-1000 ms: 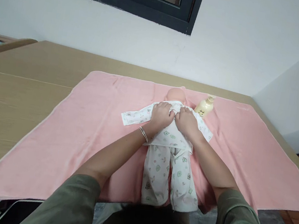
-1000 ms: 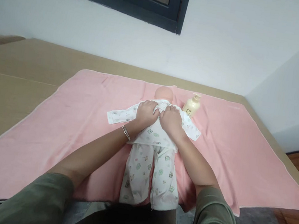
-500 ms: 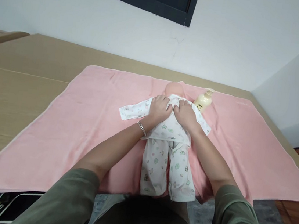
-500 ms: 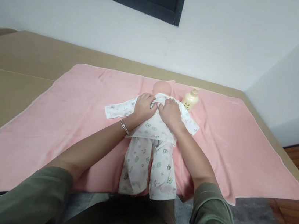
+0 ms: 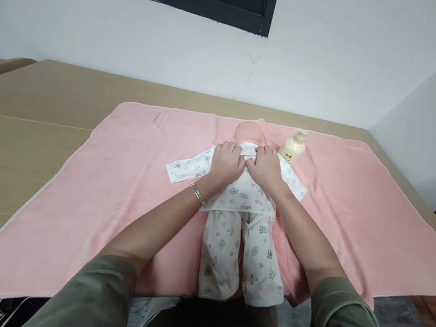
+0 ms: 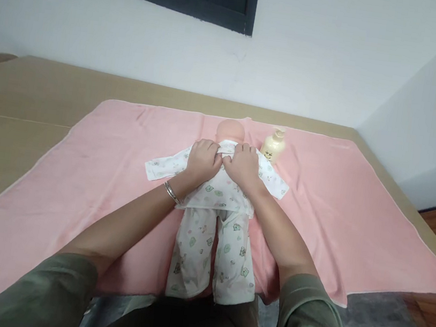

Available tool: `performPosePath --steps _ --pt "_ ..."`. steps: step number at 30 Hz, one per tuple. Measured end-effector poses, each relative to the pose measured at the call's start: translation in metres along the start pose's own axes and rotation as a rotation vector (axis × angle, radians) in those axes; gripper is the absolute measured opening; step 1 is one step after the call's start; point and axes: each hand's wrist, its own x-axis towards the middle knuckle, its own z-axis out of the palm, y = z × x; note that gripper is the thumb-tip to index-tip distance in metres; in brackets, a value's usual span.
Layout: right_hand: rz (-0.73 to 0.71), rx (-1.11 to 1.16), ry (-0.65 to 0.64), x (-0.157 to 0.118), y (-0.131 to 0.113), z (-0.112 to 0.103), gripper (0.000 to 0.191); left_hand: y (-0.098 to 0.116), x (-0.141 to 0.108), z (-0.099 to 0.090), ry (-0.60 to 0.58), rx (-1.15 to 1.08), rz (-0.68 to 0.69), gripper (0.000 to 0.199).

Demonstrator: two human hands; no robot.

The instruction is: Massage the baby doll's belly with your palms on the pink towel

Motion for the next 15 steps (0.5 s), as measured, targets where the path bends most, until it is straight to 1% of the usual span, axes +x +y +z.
performPosePath --steps 2,6,11,13,15 --pt "0.000 0.040 -0.020 0.005 0.004 0.002 0.041 0.001 -0.002 -0.001 0.003 0.012 0.003 0.024" --pt "-0.013 0.050 -0.070 0.011 0.004 0.000 0.040 -0.001 0.002 0.001 -0.022 0.004 -0.063 0.025" --pt "-0.042 -0.058 -0.033 0.002 -0.006 -0.004 0.031 -0.010 0.014 0.006 -0.104 -0.064 -0.102 0.033" --pt "-0.053 -0.073 -0.010 -0.002 -0.010 -0.004 0.029 -0.011 0.016 0.007 -0.101 -0.064 -0.117 0.032" --pt "-0.061 -0.067 0.001 -0.001 -0.009 -0.004 0.028 -0.011 0.016 0.007 -0.071 -0.039 -0.135 0.028"
